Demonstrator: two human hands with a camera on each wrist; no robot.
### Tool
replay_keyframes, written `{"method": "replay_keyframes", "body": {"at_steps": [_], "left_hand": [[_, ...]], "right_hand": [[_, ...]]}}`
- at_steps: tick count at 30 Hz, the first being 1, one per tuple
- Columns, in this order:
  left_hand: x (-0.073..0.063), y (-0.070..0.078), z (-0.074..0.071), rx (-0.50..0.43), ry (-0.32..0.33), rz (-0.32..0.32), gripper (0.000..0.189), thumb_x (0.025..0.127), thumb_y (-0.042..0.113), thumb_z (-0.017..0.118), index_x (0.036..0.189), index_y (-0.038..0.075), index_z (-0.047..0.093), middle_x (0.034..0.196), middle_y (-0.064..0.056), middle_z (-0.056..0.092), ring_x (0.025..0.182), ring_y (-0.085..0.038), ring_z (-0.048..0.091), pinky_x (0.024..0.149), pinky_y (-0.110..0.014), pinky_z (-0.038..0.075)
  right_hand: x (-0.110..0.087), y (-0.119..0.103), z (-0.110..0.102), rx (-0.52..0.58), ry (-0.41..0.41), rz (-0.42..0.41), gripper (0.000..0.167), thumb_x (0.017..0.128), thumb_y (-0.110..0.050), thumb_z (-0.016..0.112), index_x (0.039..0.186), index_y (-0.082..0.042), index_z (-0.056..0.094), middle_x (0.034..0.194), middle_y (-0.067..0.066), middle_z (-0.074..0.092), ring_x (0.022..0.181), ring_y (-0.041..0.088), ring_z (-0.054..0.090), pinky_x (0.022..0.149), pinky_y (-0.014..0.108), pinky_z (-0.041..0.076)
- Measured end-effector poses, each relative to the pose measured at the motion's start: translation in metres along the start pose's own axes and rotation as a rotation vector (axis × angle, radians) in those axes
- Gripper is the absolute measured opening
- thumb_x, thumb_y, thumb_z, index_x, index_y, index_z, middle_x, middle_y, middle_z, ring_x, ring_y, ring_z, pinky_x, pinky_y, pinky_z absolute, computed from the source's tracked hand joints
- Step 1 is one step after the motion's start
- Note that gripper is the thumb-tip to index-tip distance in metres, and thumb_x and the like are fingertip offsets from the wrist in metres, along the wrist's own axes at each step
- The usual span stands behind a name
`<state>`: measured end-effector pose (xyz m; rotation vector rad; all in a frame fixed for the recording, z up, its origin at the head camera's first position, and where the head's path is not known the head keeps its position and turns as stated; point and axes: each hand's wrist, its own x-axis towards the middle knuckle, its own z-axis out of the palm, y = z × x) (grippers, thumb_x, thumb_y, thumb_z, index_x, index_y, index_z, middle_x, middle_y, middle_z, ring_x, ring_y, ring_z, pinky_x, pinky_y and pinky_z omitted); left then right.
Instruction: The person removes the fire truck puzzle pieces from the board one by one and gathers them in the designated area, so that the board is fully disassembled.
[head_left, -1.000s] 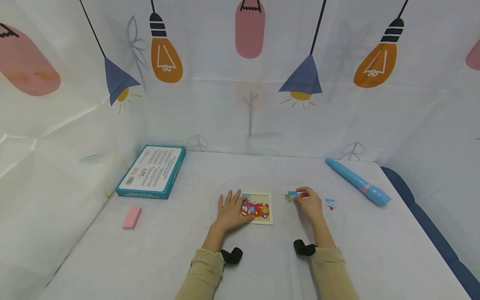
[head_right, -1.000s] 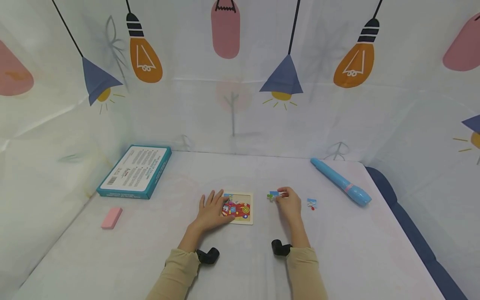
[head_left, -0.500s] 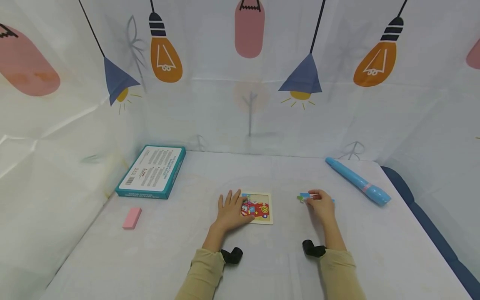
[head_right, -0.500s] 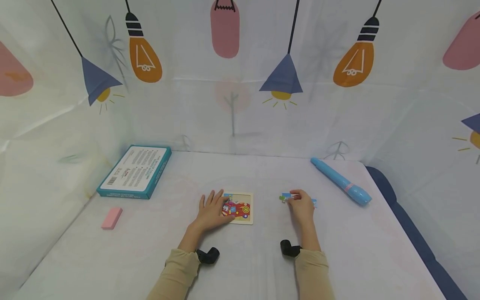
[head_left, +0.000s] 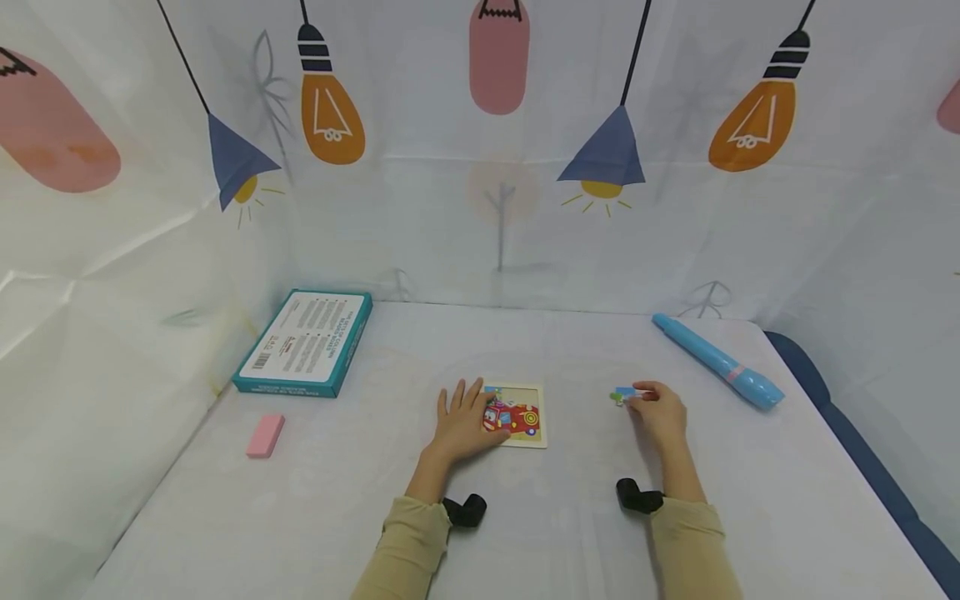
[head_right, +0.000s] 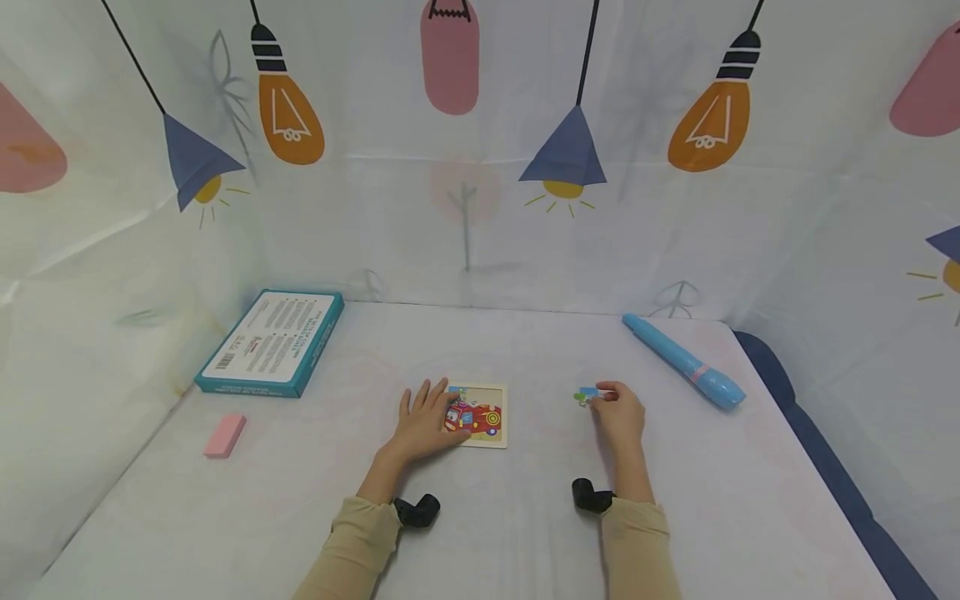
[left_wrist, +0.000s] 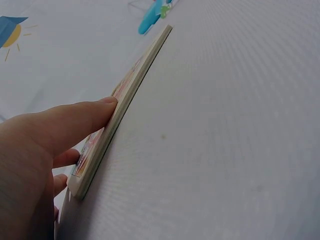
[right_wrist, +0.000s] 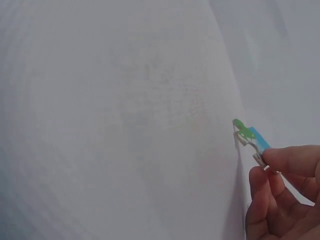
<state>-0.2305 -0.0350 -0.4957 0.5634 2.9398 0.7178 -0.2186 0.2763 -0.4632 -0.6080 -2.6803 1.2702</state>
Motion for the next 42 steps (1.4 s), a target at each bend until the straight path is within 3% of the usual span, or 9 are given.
{"method": "replay_keyframes", "body": {"at_steps": [8, 17, 27, 34, 42], "left_hand": [[0.000, 0.002, -0.001, -0.002, 0.013, 0.014, 0.073, 0.077, 0.053, 0.063, 0.136, 0.014, 0.045, 0.150, -0.010, 0.026, 0.138, -0.037, 0.014, 0.107, -0.058, 0.003], [-0.001, 0.001, 0.000, -0.062, 0.051, 0.045, 0.072, 0.078, 0.055, 0.060, 0.133, 0.010, 0.046, 0.149, -0.012, 0.027, 0.139, -0.037, 0.013, 0.108, -0.056, -0.001], [0.003, 0.001, 0.001, 0.006, -0.002, 0.000, 0.072, 0.078, 0.053, 0.062, 0.136, 0.015, 0.044, 0.151, -0.009, 0.025, 0.139, -0.035, 0.012, 0.108, -0.057, 0.001], [0.002, 0.001, 0.000, 0.004, -0.003, -0.008, 0.077, 0.077, 0.053, 0.063, 0.139, 0.013, 0.039, 0.151, -0.008, 0.024, 0.140, -0.034, 0.012, 0.108, -0.056, 0.001], [0.001, 0.000, 0.000, 0.014, -0.010, -0.015, 0.091, 0.076, 0.055, 0.063, 0.145, 0.006, 0.027, 0.151, -0.009, 0.024, 0.140, -0.034, 0.012, 0.108, -0.056, 0.002]], "right_hand": [[0.002, 0.005, -0.006, -0.043, 0.039, 0.018, 0.033, 0.085, -0.008, 0.057, 0.116, 0.005, 0.057, 0.104, 0.022, 0.052, 0.092, 0.032, 0.047, 0.074, 0.039, 0.039], [-0.001, 0.004, -0.012, -0.130, 0.089, -0.020, 0.030, 0.083, -0.007, 0.057, 0.109, 0.007, 0.060, 0.095, 0.023, 0.055, 0.083, 0.033, 0.050, 0.067, 0.038, 0.036], [0.005, 0.010, -0.010, -0.245, 0.103, -0.043, 0.028, 0.081, -0.007, 0.057, 0.107, 0.005, 0.060, 0.092, 0.024, 0.056, 0.083, 0.036, 0.051, 0.066, 0.042, 0.038], [0.004, 0.007, -0.006, -0.168, 0.121, -0.056, 0.031, 0.082, -0.006, 0.057, 0.111, 0.004, 0.058, 0.096, 0.024, 0.056, 0.084, 0.035, 0.050, 0.068, 0.041, 0.038], [-0.002, -0.013, 0.005, 0.006, 0.094, -0.065, 0.029, 0.087, -0.009, 0.058, 0.113, 0.002, 0.058, 0.103, 0.022, 0.059, 0.093, 0.034, 0.056, 0.066, 0.028, 0.041]]}}
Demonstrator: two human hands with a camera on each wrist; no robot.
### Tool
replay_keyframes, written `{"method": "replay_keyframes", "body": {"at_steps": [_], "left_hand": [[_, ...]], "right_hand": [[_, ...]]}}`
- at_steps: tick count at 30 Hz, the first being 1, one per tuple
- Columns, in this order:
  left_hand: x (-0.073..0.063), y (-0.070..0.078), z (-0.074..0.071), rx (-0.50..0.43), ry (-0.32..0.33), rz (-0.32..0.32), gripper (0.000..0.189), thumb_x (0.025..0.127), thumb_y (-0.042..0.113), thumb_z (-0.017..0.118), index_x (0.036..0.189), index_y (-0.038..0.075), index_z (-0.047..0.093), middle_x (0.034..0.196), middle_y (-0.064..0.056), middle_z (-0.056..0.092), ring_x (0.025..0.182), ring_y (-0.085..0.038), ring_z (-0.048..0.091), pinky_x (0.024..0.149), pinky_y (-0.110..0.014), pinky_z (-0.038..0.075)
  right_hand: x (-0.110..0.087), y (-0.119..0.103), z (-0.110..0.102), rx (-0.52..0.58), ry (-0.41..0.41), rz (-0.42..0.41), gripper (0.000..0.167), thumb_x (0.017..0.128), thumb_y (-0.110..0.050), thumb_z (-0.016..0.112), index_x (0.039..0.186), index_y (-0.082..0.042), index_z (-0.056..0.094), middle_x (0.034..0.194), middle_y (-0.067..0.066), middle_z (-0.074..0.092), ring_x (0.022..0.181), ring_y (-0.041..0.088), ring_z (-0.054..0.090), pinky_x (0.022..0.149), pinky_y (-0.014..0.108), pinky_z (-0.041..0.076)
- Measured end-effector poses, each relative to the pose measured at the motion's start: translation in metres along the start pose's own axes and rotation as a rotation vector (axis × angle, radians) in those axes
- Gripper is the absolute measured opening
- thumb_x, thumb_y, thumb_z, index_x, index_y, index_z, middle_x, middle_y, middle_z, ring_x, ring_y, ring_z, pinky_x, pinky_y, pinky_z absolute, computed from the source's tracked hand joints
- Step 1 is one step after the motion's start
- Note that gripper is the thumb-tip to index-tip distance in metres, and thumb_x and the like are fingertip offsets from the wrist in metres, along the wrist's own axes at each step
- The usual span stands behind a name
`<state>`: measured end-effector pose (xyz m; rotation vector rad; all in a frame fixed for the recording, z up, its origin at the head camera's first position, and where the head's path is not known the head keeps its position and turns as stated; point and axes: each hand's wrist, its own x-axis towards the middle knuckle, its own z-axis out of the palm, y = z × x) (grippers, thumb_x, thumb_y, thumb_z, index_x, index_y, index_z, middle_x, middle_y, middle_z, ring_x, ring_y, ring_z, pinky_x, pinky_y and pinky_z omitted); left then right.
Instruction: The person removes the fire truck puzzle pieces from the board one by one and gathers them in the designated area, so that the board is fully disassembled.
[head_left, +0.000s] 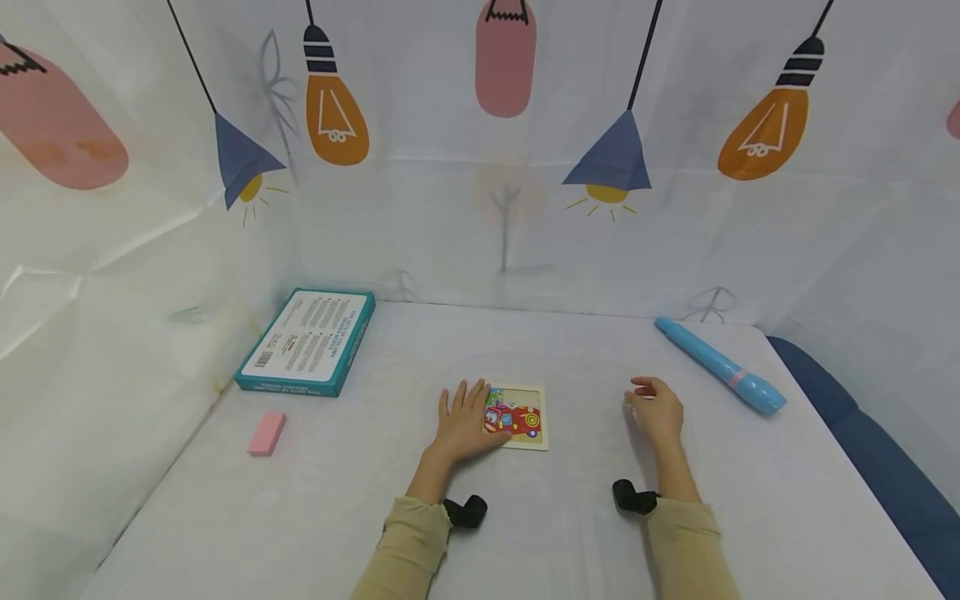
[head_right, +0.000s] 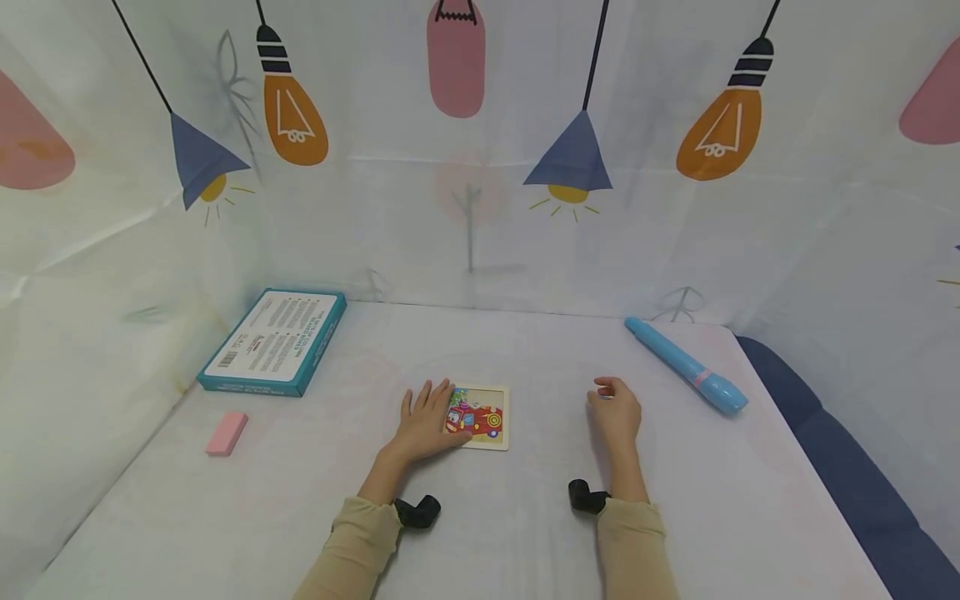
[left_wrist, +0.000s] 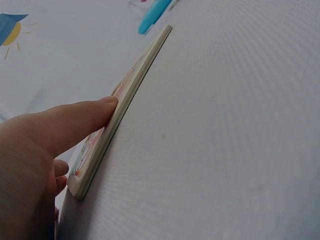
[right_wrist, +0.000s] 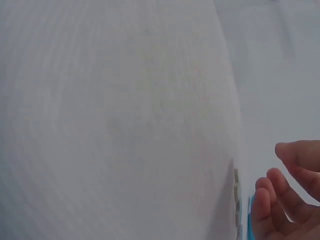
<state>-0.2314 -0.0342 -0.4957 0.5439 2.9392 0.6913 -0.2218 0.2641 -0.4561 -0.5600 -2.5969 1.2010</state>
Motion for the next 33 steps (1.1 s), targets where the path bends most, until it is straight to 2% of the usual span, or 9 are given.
{"method": "replay_keyframes", "body": {"at_steps": [6, 14, 24, 29, 33], "left_hand": [[-0.001, -0.001, 0.000, 0.001, -0.016, -0.014, 0.095, 0.077, 0.056, 0.061, 0.146, 0.004, 0.023, 0.152, -0.014, 0.019, 0.140, -0.033, 0.010, 0.109, -0.055, 0.001], [0.000, -0.002, 0.000, 0.009, -0.026, -0.026, 0.098, 0.076, 0.057, 0.061, 0.146, 0.001, 0.021, 0.153, -0.014, 0.017, 0.141, -0.032, 0.009, 0.109, -0.054, 0.000], [0.001, -0.002, 0.002, 0.029, -0.019, -0.026, 0.099, 0.076, 0.058, 0.061, 0.146, 0.001, 0.021, 0.153, -0.013, 0.018, 0.141, -0.030, 0.011, 0.110, -0.053, 0.001], [0.000, -0.001, 0.000, 0.009, -0.010, -0.023, 0.098, 0.075, 0.056, 0.062, 0.145, 0.000, 0.022, 0.152, -0.013, 0.019, 0.140, -0.031, 0.012, 0.109, -0.053, 0.001], [-0.002, -0.001, -0.001, -0.014, 0.002, -0.010, 0.097, 0.076, 0.055, 0.063, 0.144, -0.002, 0.023, 0.152, -0.015, 0.020, 0.140, -0.032, 0.011, 0.109, -0.053, 0.000]], "right_hand": [[-0.005, -0.010, 0.014, 0.047, -0.047, -0.029, 0.029, 0.086, -0.009, 0.060, 0.114, 0.001, 0.059, 0.104, 0.022, 0.060, 0.093, 0.033, 0.058, 0.066, 0.026, 0.041], [-0.008, -0.020, 0.034, 0.078, -0.051, -0.088, 0.028, 0.083, -0.007, 0.063, 0.109, 0.002, 0.061, 0.097, 0.022, 0.063, 0.088, 0.034, 0.060, 0.068, 0.026, 0.043], [-0.012, -0.032, 0.053, 0.101, -0.100, -0.068, 0.028, 0.084, -0.010, 0.063, 0.110, 0.000, 0.061, 0.100, 0.019, 0.062, 0.090, 0.032, 0.060, 0.071, 0.031, 0.047], [-0.015, -0.040, 0.064, 0.102, -0.147, -0.030, 0.027, 0.087, -0.012, 0.062, 0.112, -0.003, 0.059, 0.104, 0.016, 0.060, 0.094, 0.029, 0.057, 0.075, 0.035, 0.047], [-0.018, -0.045, 0.074, 0.115, -0.162, -0.043, 0.026, 0.087, -0.013, 0.062, 0.112, -0.004, 0.060, 0.104, 0.015, 0.061, 0.094, 0.027, 0.057, 0.076, 0.036, 0.047]]}}
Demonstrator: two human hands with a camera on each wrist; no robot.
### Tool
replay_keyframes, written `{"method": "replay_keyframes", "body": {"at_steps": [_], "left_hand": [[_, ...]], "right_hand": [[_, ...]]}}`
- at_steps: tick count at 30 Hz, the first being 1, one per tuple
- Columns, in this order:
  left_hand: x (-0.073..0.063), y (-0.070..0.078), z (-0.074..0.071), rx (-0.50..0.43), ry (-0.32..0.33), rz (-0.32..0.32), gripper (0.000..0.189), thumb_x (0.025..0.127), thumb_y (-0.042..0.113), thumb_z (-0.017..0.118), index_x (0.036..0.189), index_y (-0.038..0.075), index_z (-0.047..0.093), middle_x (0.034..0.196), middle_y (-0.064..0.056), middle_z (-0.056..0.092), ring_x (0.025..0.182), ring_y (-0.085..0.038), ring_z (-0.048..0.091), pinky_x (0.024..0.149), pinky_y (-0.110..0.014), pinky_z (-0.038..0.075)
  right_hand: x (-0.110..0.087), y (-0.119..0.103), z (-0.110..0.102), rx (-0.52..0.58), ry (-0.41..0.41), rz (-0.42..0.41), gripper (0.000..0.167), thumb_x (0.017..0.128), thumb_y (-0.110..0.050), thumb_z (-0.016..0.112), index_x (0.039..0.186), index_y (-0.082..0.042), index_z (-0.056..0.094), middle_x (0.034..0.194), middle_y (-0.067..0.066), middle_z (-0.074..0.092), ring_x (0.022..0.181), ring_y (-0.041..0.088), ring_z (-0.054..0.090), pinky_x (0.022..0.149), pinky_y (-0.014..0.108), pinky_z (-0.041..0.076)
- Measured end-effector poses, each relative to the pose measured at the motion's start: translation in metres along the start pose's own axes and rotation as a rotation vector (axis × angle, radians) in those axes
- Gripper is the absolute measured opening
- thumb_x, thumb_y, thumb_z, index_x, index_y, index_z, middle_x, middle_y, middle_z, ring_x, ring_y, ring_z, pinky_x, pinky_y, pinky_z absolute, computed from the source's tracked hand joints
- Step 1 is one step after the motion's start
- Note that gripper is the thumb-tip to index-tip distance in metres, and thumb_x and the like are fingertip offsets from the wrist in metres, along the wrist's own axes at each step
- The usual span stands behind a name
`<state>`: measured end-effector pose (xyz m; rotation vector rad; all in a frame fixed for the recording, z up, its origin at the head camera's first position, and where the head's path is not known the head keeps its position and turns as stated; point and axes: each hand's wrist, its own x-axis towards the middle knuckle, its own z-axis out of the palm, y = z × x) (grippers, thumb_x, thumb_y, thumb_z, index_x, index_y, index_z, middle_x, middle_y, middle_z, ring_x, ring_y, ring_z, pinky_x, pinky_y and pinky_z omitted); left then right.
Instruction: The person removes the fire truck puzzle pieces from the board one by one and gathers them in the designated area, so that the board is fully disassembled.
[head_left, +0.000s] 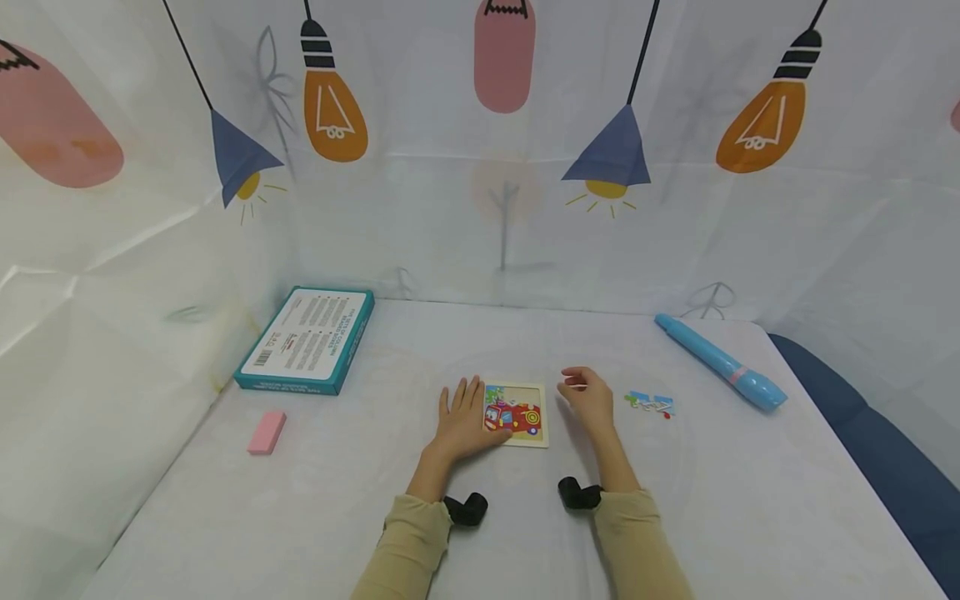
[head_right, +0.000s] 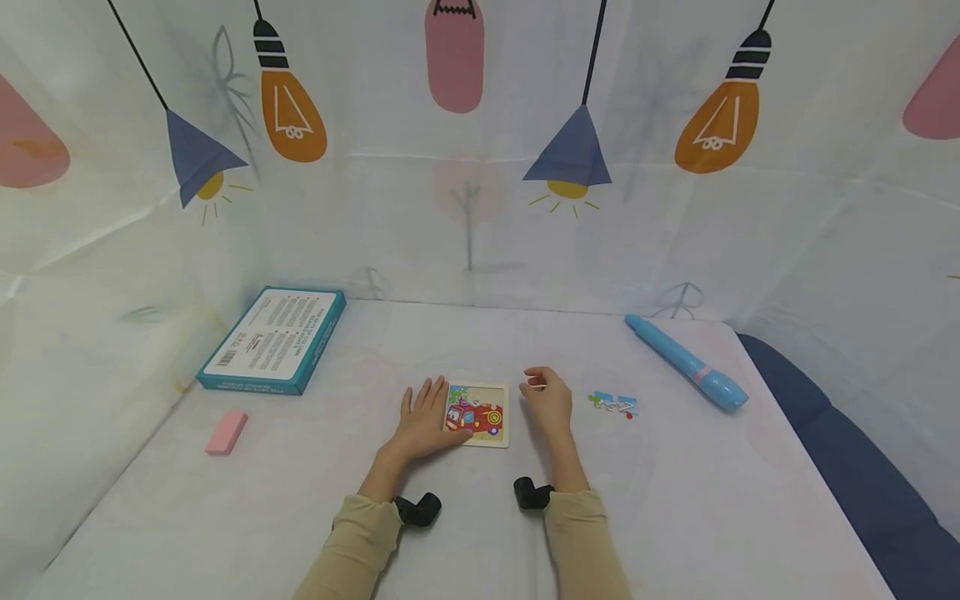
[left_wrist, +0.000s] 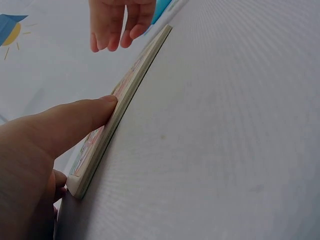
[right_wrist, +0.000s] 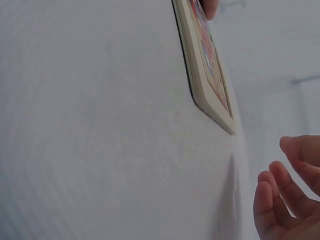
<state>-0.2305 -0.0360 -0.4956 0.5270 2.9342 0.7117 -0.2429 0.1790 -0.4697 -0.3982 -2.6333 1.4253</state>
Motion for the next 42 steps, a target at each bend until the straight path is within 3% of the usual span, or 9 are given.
{"method": "replay_keyframes", "body": {"at_steps": [4, 11, 23, 37, 42], "left_hand": [[-0.001, -0.001, 0.001, -0.030, 0.041, 0.034, 0.098, 0.077, 0.060, 0.059, 0.143, -0.004, 0.024, 0.151, -0.017, 0.021, 0.140, -0.032, 0.011, 0.109, -0.052, -0.003], [0.003, 0.000, 0.001, 0.029, 0.003, 0.011, 0.096, 0.076, 0.054, 0.063, 0.143, -0.003, 0.026, 0.151, -0.017, 0.022, 0.139, -0.033, 0.014, 0.109, -0.055, 0.003], [0.003, 0.001, 0.000, 0.026, 0.005, 0.004, 0.097, 0.075, 0.058, 0.062, 0.144, -0.001, 0.025, 0.151, -0.015, 0.021, 0.140, -0.032, 0.012, 0.109, -0.055, 0.002], [0.003, -0.001, 0.003, 0.039, 0.001, -0.003, 0.097, 0.076, 0.058, 0.062, 0.143, -0.002, 0.027, 0.151, -0.015, 0.023, 0.140, -0.032, 0.014, 0.109, -0.054, 0.003], [0.002, -0.001, 0.001, 0.035, 0.008, 0.005, 0.097, 0.075, 0.058, 0.062, 0.143, -0.002, 0.028, 0.150, -0.016, 0.024, 0.139, -0.033, 0.015, 0.109, -0.055, 0.004]], "right_hand": [[-0.002, -0.005, 0.008, 0.017, -0.013, -0.017, 0.025, 0.086, -0.012, 0.063, 0.110, -0.004, 0.061, 0.102, 0.015, 0.062, 0.093, 0.027, 0.057, 0.077, 0.037, 0.048], [-0.005, -0.012, 0.016, 0.045, -0.031, -0.050, 0.025, 0.084, -0.010, 0.064, 0.108, -0.002, 0.062, 0.100, 0.016, 0.062, 0.091, 0.028, 0.058, 0.077, 0.039, 0.048], [-0.012, -0.025, 0.029, 0.049, -0.082, -0.066, 0.023, 0.085, -0.009, 0.064, 0.107, -0.001, 0.062, 0.099, 0.015, 0.062, 0.092, 0.028, 0.058, 0.079, 0.039, 0.049], [-0.018, -0.032, 0.049, 0.028, -0.151, -0.137, 0.018, 0.082, -0.008, 0.065, 0.100, -0.004, 0.065, 0.090, 0.009, 0.065, 0.079, 0.020, 0.062, 0.062, 0.029, 0.050], [-0.020, -0.034, 0.053, -0.046, -0.145, -0.202, 0.017, 0.080, -0.007, 0.066, 0.096, -0.004, 0.067, 0.088, 0.009, 0.066, 0.082, 0.022, 0.062, 0.071, 0.035, 0.049]]}}
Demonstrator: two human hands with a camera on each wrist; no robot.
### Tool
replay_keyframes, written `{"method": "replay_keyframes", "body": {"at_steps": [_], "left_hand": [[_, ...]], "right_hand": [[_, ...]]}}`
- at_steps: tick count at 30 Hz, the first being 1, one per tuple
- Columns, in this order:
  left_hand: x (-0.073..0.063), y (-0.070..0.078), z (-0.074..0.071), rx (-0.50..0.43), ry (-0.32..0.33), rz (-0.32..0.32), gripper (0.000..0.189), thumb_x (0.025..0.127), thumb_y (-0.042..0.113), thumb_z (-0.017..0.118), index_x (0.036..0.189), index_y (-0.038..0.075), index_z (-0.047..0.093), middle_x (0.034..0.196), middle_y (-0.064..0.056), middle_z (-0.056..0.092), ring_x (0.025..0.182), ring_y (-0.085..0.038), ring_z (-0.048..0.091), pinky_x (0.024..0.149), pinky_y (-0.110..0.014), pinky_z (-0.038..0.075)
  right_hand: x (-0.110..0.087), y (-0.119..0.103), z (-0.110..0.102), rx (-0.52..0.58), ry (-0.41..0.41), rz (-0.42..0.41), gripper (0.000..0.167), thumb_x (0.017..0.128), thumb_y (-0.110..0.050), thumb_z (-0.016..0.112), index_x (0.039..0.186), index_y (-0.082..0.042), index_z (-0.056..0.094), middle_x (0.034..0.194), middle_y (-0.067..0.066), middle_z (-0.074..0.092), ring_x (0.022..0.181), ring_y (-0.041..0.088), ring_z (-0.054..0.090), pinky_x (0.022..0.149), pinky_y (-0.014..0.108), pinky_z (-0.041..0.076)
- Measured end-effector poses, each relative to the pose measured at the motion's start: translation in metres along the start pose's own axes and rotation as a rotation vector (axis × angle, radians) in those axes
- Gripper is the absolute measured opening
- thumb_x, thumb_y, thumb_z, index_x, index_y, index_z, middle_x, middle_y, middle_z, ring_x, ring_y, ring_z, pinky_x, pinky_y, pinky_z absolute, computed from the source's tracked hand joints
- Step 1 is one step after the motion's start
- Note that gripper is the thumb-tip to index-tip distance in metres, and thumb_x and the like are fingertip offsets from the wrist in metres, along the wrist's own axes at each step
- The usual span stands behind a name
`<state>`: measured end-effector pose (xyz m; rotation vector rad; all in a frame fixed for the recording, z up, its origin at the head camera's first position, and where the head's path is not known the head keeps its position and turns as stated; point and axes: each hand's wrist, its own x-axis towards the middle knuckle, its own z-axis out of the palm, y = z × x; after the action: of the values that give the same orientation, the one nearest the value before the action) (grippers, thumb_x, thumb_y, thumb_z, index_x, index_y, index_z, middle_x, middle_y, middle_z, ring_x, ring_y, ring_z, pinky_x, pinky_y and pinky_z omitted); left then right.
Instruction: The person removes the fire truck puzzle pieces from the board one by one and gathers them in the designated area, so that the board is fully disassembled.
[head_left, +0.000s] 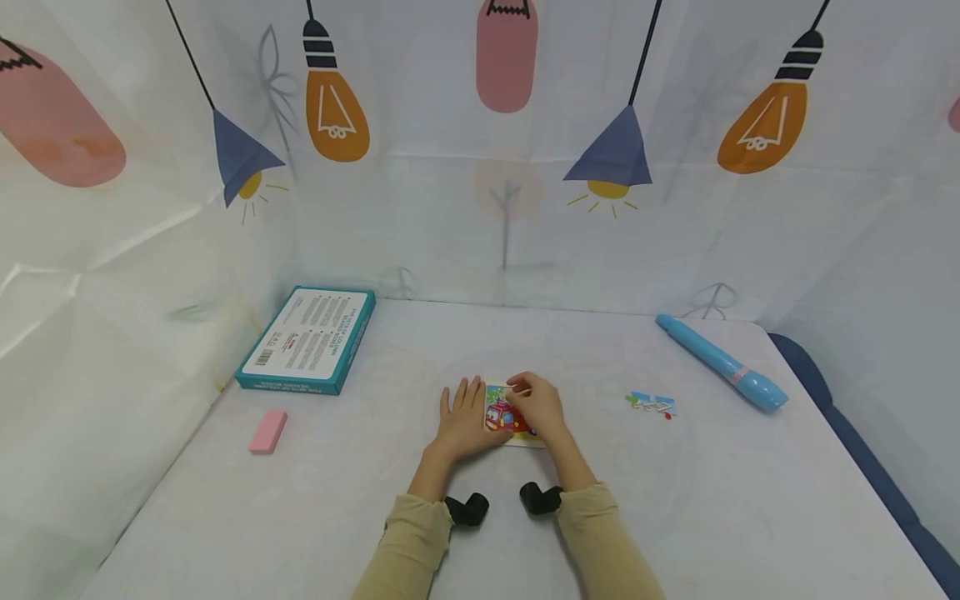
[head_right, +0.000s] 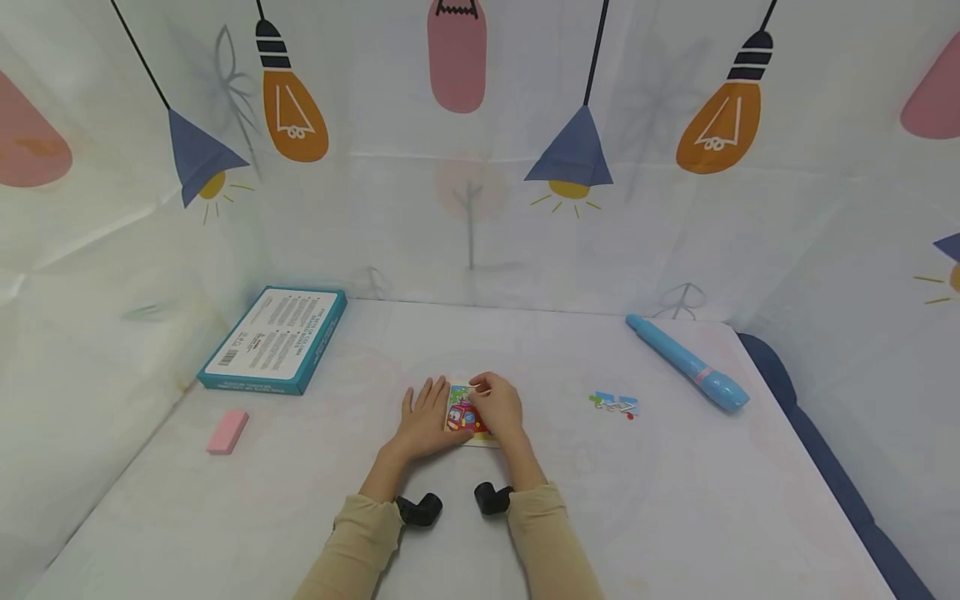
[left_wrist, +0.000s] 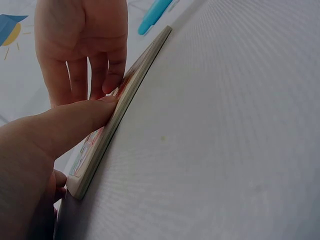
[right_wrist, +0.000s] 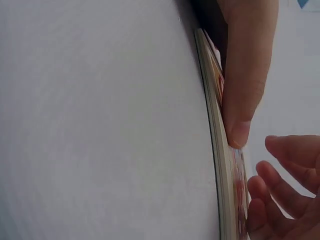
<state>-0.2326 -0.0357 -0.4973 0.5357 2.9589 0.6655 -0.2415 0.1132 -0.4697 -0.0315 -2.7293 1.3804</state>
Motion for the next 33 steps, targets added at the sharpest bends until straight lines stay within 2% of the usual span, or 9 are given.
{"method": "replay_keyframes", "body": {"at_steps": [8, 11, 14, 20, 26, 29, 33], "left_hand": [[0.000, -0.001, 0.000, 0.015, 0.008, 0.016, 0.097, 0.076, 0.060, 0.060, 0.143, -0.001, 0.027, 0.150, -0.016, 0.023, 0.139, -0.033, 0.015, 0.108, -0.056, 0.005], [0.001, -0.001, 0.001, 0.021, 0.020, 0.017, 0.097, 0.075, 0.061, 0.060, 0.143, -0.001, 0.028, 0.150, -0.016, 0.024, 0.139, -0.033, 0.016, 0.108, -0.056, 0.005], [0.001, -0.001, 0.001, 0.023, 0.028, 0.015, 0.097, 0.075, 0.061, 0.060, 0.142, -0.001, 0.029, 0.150, -0.016, 0.025, 0.139, -0.033, 0.017, 0.108, -0.056, 0.006], [0.001, -0.001, 0.001, 0.025, 0.028, 0.014, 0.097, 0.075, 0.061, 0.061, 0.142, -0.002, 0.030, 0.149, -0.016, 0.026, 0.139, -0.033, 0.017, 0.108, -0.056, 0.006], [0.001, -0.002, 0.002, 0.021, 0.019, 0.009, 0.097, 0.075, 0.061, 0.061, 0.142, -0.002, 0.029, 0.150, -0.016, 0.025, 0.139, -0.033, 0.016, 0.108, -0.056, 0.006], [0.000, -0.002, 0.003, 0.008, 0.014, 0.004, 0.097, 0.075, 0.060, 0.062, 0.142, -0.002, 0.029, 0.150, -0.016, 0.025, 0.139, -0.033, 0.016, 0.108, -0.056, 0.005], [0.000, -0.002, 0.004, 0.009, 0.011, 0.002, 0.097, 0.074, 0.059, 0.063, 0.144, 0.001, 0.028, 0.150, -0.015, 0.025, 0.139, -0.033, 0.015, 0.108, -0.055, 0.004]], "right_hand": [[-0.001, -0.004, 0.009, -0.367, -0.041, -0.061, 0.019, 0.075, -0.020, 0.074, 0.089, -0.007, 0.070, 0.086, 0.011, 0.058, 0.080, 0.027, 0.056, 0.067, 0.039, 0.046], [-0.002, -0.007, 0.011, -0.406, -0.049, -0.053, 0.023, 0.076, -0.024, 0.075, 0.089, -0.007, 0.068, 0.089, 0.012, 0.056, 0.084, 0.030, 0.056, 0.069, 0.041, 0.046], [-0.003, -0.009, 0.012, -0.373, -0.043, -0.053, 0.023, 0.076, -0.025, 0.075, 0.087, -0.007, 0.065, 0.088, 0.011, 0.055, 0.083, 0.029, 0.054, 0.068, 0.040, 0.045], [-0.004, -0.010, 0.010, -0.229, -0.036, -0.075, 0.019, 0.077, -0.018, 0.074, 0.083, -0.006, 0.060, 0.078, 0.005, 0.057, 0.069, 0.018, 0.051, 0.061, 0.031, 0.041], [-0.001, -0.008, 0.011, -0.086, -0.002, -0.051, 0.014, 0.077, -0.011, 0.072, 0.083, -0.006, 0.060, 0.078, 0.004, 0.065, 0.072, 0.018, 0.058, 0.065, 0.032, 0.044], [-0.001, -0.005, 0.008, 0.015, 0.041, -0.024, 0.018, 0.077, -0.009, 0.071, 0.091, -0.006, 0.061, 0.079, 0.006, 0.067, 0.071, 0.018, 0.060, 0.065, 0.031, 0.046], [0.002, 0.000, -0.002, 0.093, 0.080, 0.033, 0.029, 0.081, -0.008, 0.067, 0.108, -0.008, 0.058, 0.084, 0.008, 0.066, 0.075, 0.020, 0.061, 0.066, 0.032, 0.048]]}}
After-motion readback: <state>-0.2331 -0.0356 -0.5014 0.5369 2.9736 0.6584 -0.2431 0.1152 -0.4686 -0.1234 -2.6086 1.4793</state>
